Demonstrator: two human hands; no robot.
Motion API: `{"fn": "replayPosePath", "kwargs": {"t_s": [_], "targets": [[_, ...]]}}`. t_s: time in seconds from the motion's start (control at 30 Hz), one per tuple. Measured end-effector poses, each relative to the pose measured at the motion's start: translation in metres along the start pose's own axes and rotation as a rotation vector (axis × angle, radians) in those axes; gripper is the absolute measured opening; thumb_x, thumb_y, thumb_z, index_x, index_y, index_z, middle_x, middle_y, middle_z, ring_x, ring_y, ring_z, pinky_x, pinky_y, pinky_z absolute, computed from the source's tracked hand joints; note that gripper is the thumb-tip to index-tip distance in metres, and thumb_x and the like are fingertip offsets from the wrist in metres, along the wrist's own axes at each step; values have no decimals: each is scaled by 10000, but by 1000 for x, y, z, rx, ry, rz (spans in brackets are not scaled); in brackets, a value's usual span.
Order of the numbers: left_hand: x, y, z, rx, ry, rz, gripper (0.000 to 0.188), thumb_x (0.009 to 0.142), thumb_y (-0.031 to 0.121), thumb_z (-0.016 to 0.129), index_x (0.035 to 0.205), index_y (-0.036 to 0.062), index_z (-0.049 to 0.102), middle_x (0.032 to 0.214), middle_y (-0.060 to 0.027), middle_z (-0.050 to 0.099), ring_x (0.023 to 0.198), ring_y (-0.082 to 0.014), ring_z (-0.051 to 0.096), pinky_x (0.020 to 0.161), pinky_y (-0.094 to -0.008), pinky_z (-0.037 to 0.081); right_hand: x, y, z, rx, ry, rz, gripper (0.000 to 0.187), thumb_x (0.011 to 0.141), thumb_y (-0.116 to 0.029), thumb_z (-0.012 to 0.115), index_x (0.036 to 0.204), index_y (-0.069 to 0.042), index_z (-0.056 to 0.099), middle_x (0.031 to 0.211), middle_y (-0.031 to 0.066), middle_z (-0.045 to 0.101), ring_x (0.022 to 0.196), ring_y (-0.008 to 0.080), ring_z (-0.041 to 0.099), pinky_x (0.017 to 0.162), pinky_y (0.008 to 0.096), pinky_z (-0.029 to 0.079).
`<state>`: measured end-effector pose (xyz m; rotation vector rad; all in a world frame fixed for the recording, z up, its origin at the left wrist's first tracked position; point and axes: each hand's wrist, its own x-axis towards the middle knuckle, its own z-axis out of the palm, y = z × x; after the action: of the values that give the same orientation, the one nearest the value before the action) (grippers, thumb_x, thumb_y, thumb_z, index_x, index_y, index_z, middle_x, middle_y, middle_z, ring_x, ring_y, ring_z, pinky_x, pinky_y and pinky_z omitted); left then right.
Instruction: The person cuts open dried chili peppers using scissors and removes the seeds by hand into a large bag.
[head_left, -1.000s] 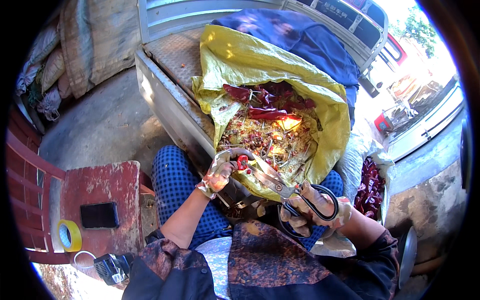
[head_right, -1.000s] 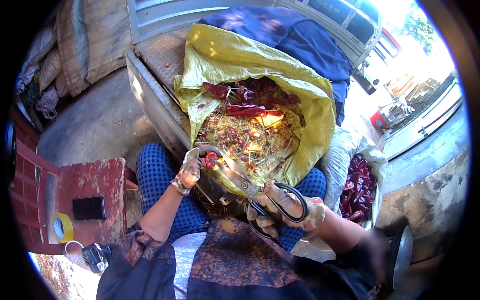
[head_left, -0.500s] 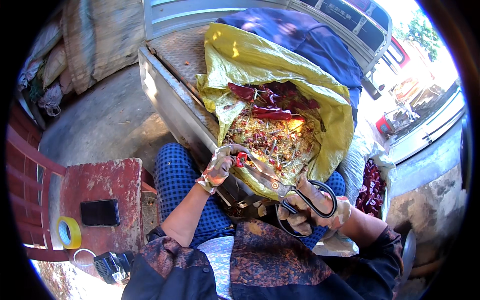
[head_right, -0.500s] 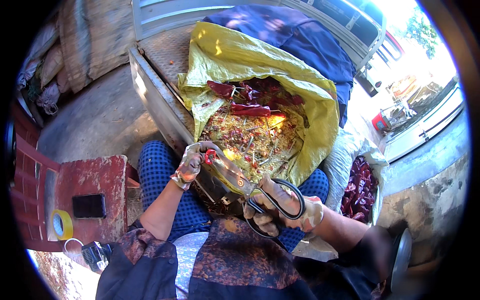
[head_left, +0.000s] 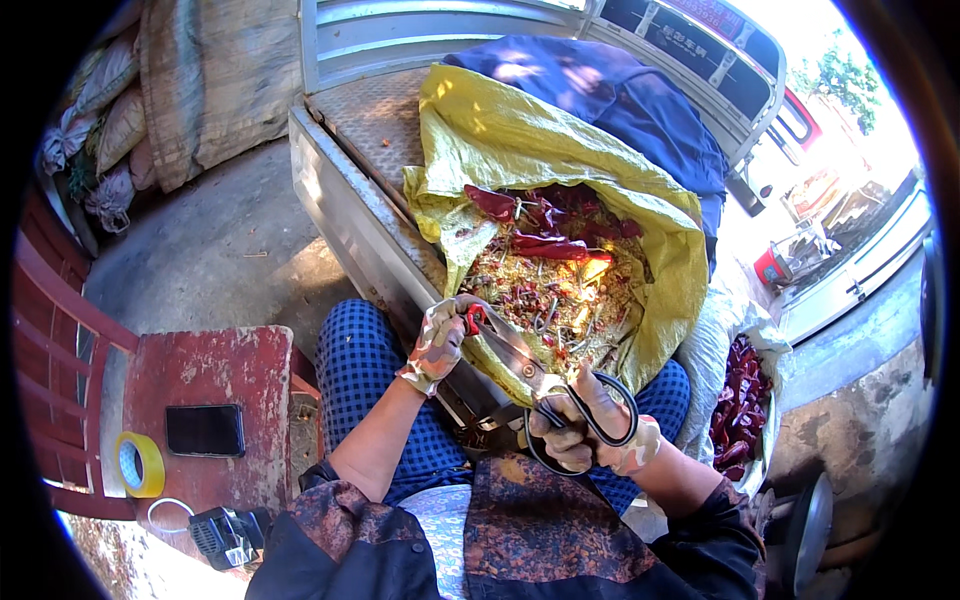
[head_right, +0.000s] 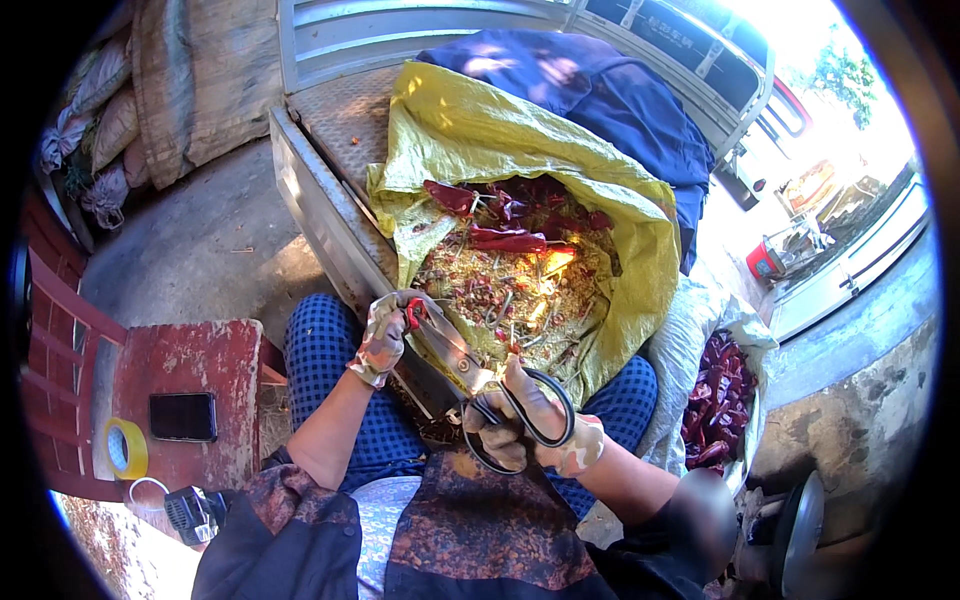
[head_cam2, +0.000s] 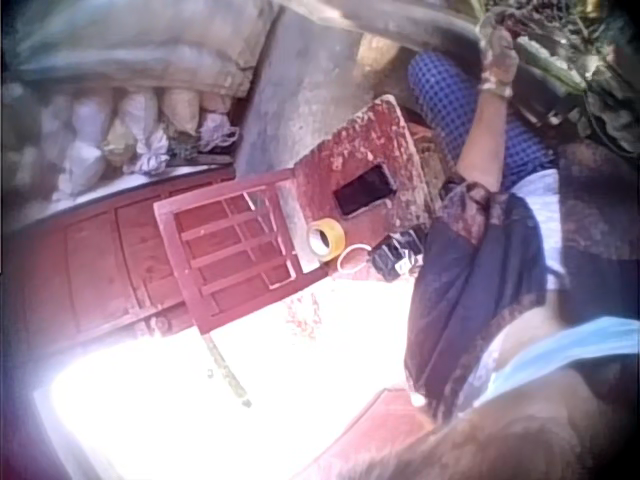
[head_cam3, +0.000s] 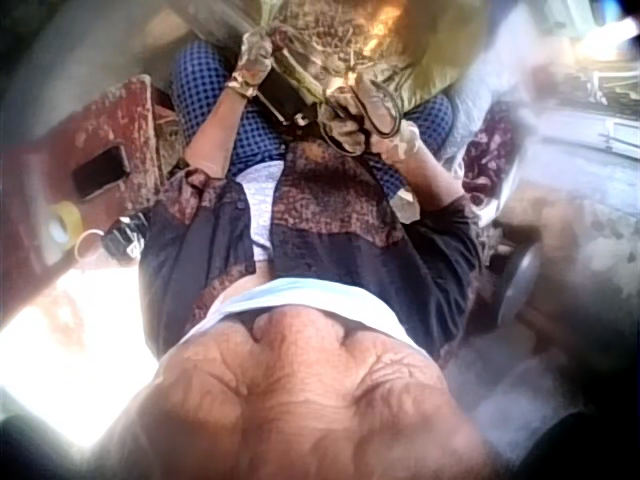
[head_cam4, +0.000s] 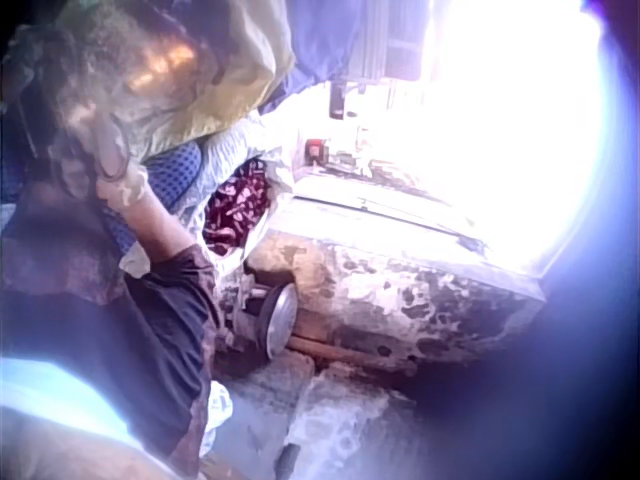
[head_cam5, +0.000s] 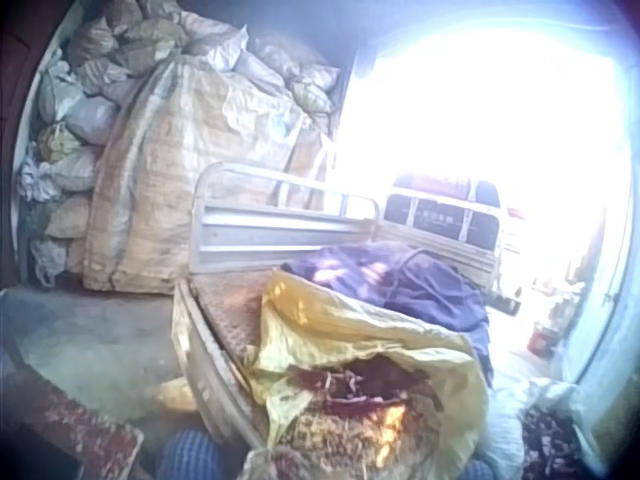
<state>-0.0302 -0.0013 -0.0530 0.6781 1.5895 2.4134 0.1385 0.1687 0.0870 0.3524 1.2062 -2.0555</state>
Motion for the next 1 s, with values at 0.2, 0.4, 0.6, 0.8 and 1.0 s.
{"fn": "replayPosePath", "kwargs": {"t_s": [0.2, 0.4, 0.6, 0.8, 1.0], "targets": [[-4, 6, 13, -331, 118, -62, 294, 827, 187, 430, 1001, 35, 612, 924, -25, 644, 796, -69, 580, 638, -182, 443, 12, 11, 0, -39, -32, -144, 802, 774, -780, 327, 933, -31, 565, 565, -63, 307, 442, 54, 272, 397, 209, 205], [-1, -5, 11, -270, 177, -2, 277, 813, 227, 463, 982, 62, 607, 918, -21, 639, 795, -78, 596, 652, -207, 491, 37, 35, 4, 24, -63, -277, 759, 812, -739, 346, 927, -15, 541, 583, -77, 291, 461, 41, 257, 405, 202, 190], [-4, -1, 20, -729, 134, -187, 246, 849, 162, 417, 994, 89, 603, 880, -5, 621, 779, -109, 593, 722, -302, 512, 46, 38, 12, 114, -89, -328, 672, 816, -707, 410, 886, -44, 493, 576, -86, 296, 459, 16, 256, 418, 168, 200], [-8, 11, 34, -1060, 46, -267, 248, 895, 243, 427, 979, 95, 608, 840, -11, 612, 743, -123, 587, 692, -293, 501, 57, 57, 7, 318, -210, -305, 659, 836, -692, 382, 878, -44, 497, 557, -87, 308, 445, 14, 278, 405, 162, 213], [-5, 5, 39, -642, 268, -72, 312, 916, 300, 425, 1056, 68, 578, 864, -61, 618, 749, -143, 587, 674, -275, 499, 63, 55, 25, 68, -38, -428, 579, 868, -602, 447, 921, -29, 514, 588, -59, 370, 473, 23, 349, 430, 167, 268]]}}
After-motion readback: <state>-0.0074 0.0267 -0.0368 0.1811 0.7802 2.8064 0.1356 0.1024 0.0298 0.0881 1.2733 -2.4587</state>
